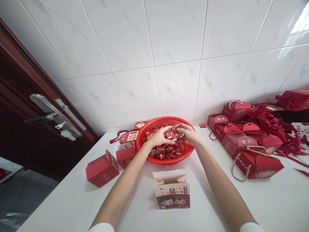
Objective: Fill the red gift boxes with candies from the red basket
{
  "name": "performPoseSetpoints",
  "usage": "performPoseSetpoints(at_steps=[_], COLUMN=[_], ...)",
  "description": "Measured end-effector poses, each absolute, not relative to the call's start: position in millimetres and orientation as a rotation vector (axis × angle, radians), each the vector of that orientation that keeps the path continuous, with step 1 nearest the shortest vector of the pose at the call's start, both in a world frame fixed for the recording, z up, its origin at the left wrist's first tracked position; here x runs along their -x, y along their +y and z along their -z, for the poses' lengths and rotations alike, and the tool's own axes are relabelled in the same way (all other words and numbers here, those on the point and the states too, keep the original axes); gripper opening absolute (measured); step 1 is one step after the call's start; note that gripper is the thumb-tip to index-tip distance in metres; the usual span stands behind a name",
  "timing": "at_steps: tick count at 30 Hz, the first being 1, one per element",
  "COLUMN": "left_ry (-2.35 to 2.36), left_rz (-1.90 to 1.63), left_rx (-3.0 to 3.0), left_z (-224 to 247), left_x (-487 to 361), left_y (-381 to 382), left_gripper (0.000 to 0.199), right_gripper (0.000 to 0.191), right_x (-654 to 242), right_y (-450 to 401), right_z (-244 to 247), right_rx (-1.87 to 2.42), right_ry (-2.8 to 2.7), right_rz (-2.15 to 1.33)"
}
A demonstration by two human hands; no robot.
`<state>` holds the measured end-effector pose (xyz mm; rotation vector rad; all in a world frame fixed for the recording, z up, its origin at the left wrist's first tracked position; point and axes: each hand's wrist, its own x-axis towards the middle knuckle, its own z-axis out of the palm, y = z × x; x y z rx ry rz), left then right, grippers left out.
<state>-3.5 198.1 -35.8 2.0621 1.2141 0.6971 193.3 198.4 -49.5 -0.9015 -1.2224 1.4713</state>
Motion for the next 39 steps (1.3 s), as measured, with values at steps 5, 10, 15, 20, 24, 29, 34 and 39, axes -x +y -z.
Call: performPoseSetpoints(at_steps=[5, 10, 15, 20, 24, 29, 34, 39], left_ry=[1.159, 1.161, 1.211, 1.195, 1.21, 1.159, 1.121, 1.449], left_rz=[-0.55, -0.73, -0.967, -0.959, -1.004, -1.036, -1.059, -0.718], left_rx=[-2.029, -2.068, -2.026, -2.011, -2.014, -2.011, -1.885, -2.101], left_z=[41, 48, 49, 48, 49, 45, 42, 42], left_x=[7, 9, 7, 7, 7, 5, 8, 35], left_y=[199, 206, 207, 205, 205, 201, 208, 217], left_gripper=[0.076, 0.067, 0.063, 0.064, 0.061, 0.06, 0.049, 0.038], right_gripper=[0.013, 0.014, 0.02, 0.021, 0.02, 0.027, 0.029, 0.032], right_x=[-193, -193, -197, -196, -197, -197, -195, -194], right_y=[199, 198, 194, 193, 193, 195, 197, 194], right_z=[52, 51, 45, 45, 44, 46, 49, 47], right_rx=[0.924, 0.929, 0.871, 0.851, 0.844, 0.819, 0.789, 0.796], right_ry=[-1.299, -1.314, -1.386, -1.392, -1.393, -1.528, -1.333, -1.265], right_rz=[-1.542, -1.5, -1.55, -1.575, -1.596, -1.58, -1.548, -1.448])
